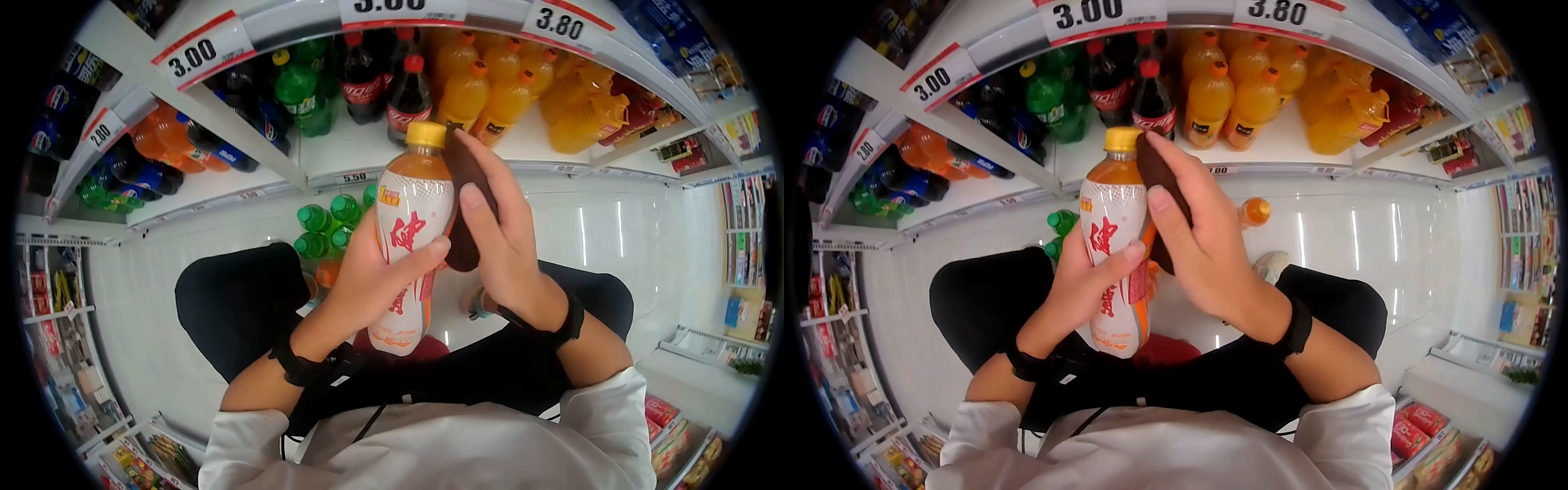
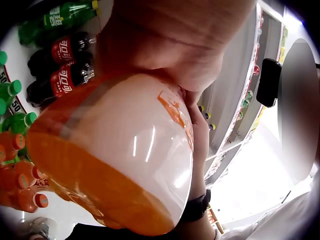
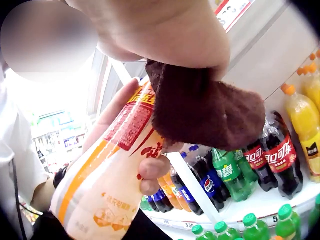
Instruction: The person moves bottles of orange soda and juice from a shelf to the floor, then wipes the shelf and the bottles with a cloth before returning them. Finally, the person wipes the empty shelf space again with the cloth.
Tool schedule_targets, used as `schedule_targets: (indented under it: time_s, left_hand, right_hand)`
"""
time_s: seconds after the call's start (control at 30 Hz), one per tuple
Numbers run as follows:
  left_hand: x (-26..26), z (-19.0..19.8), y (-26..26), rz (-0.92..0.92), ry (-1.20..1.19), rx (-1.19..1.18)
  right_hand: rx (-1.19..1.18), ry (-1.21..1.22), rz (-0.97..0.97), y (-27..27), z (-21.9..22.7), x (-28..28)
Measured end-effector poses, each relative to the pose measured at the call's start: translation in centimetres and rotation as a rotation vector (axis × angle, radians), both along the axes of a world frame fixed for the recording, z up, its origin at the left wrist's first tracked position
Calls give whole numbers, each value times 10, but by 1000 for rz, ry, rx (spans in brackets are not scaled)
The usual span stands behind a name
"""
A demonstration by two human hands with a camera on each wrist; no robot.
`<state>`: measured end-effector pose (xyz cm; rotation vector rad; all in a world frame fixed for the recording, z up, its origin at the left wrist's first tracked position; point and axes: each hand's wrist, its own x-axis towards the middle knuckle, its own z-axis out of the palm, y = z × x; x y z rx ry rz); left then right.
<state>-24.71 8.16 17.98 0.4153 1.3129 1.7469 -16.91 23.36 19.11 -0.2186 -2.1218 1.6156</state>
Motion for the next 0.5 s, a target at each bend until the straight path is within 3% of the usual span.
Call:
schedule_targets:
  time_s: [0.3,0.37,0.43,0.5]
  left_hand:
    - [-16,-26,2,46,73,-89]
    - [-14,-34,5,63,55,-107]
    - [-10,-53,4,180,186,-39]
    - [-16,-34,1,95,153,-130]
  right_hand:
    - [576,-73,49,-12,-18,-5]
    - [631,-97,81,-20,-15,-5]
    - [648,-130,130,-12,-16,-7]
    - [665,-166,177,-7,-19,-10]
